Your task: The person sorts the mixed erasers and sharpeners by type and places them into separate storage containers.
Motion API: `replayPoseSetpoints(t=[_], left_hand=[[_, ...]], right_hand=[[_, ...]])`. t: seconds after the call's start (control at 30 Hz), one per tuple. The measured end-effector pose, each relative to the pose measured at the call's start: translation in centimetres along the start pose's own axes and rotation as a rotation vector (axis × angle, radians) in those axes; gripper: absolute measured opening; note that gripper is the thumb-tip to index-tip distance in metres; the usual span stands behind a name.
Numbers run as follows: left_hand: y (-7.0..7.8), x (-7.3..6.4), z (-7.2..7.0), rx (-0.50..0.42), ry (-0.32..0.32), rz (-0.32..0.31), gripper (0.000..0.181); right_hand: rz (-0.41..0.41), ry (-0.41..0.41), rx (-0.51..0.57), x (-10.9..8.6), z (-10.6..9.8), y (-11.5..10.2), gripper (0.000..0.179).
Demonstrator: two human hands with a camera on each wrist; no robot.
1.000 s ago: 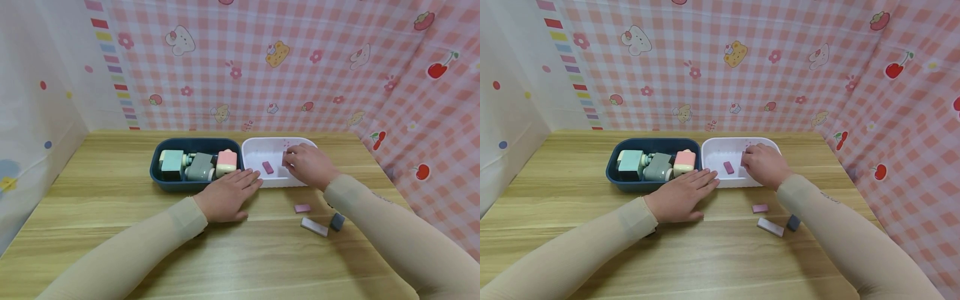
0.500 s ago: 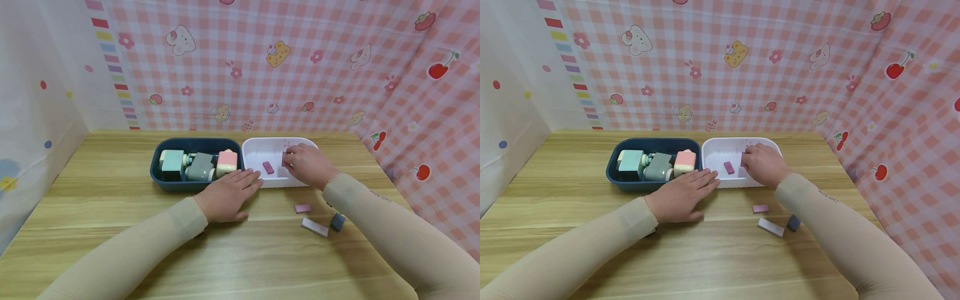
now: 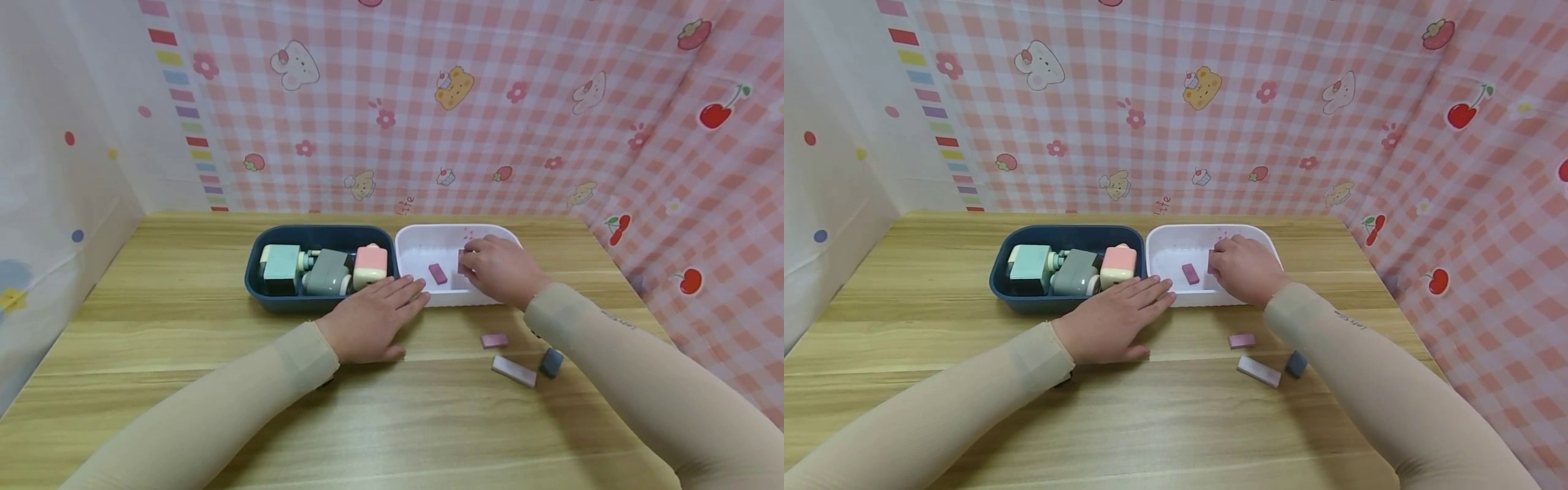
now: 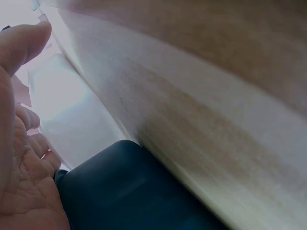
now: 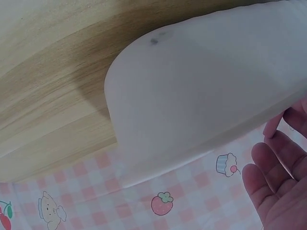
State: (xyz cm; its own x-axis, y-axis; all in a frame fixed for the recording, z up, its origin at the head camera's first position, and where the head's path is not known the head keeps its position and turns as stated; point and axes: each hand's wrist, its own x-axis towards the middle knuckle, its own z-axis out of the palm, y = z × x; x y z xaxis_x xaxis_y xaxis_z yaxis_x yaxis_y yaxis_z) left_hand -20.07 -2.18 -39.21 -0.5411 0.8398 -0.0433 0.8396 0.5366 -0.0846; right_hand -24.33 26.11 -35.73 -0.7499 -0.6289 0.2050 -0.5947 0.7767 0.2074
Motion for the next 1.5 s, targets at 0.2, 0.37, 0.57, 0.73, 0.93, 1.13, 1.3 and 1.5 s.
replayPoseSetpoints(t=[0.2, 0.37, 0.57, 0.73, 0.93, 1.13, 1.3, 1.5], left_hand=[[0.0, 0.0, 0.0, 0.001, -0.002, 0.0, 0.091], [0.0, 0.0, 0.0, 0.003, 0.0, 0.001, 0.091], [0.0, 0.0, 0.1, 0.002, 0.003, 0.0, 0.09], [0.0, 0.0, 0.0, -0.007, -0.002, -0.001, 0.09], [0.0, 0.0, 0.0, -0.011, -0.003, -0.001, 0.09], [0.0, 0.0, 0.0, -0.004, 0.0, 0.003, 0.091], [0.0, 0.0, 0.0, 0.004, 0.001, 0.001, 0.091], [0.0, 0.0, 0.0, 0.002, 0.004, 0.0, 0.091]], right_hand=[[-0.011, 0.0, 0.004, 0.1, 0.0, -0.1, 0.005], [-0.021, -0.001, 0.018, 0.1, 0.0, -0.2, 0.004], [-0.016, -0.036, 0.026, 0.0, -0.1, -0.2, 0.006], [-0.006, -0.044, 0.0, -0.1, -0.1, 0.1, 0.014], [-0.006, -0.027, 0.009, -0.5, -0.3, 0.1, 0.016], [0.005, -0.012, 0.024, -1.4, -0.9, -0.2, 0.018], [-0.002, -0.006, 0.039, -1.9, -1.7, -0.8, 0.02], [0.005, 0.007, 0.067, -3.0, -2.8, -1.6, 0.023]])
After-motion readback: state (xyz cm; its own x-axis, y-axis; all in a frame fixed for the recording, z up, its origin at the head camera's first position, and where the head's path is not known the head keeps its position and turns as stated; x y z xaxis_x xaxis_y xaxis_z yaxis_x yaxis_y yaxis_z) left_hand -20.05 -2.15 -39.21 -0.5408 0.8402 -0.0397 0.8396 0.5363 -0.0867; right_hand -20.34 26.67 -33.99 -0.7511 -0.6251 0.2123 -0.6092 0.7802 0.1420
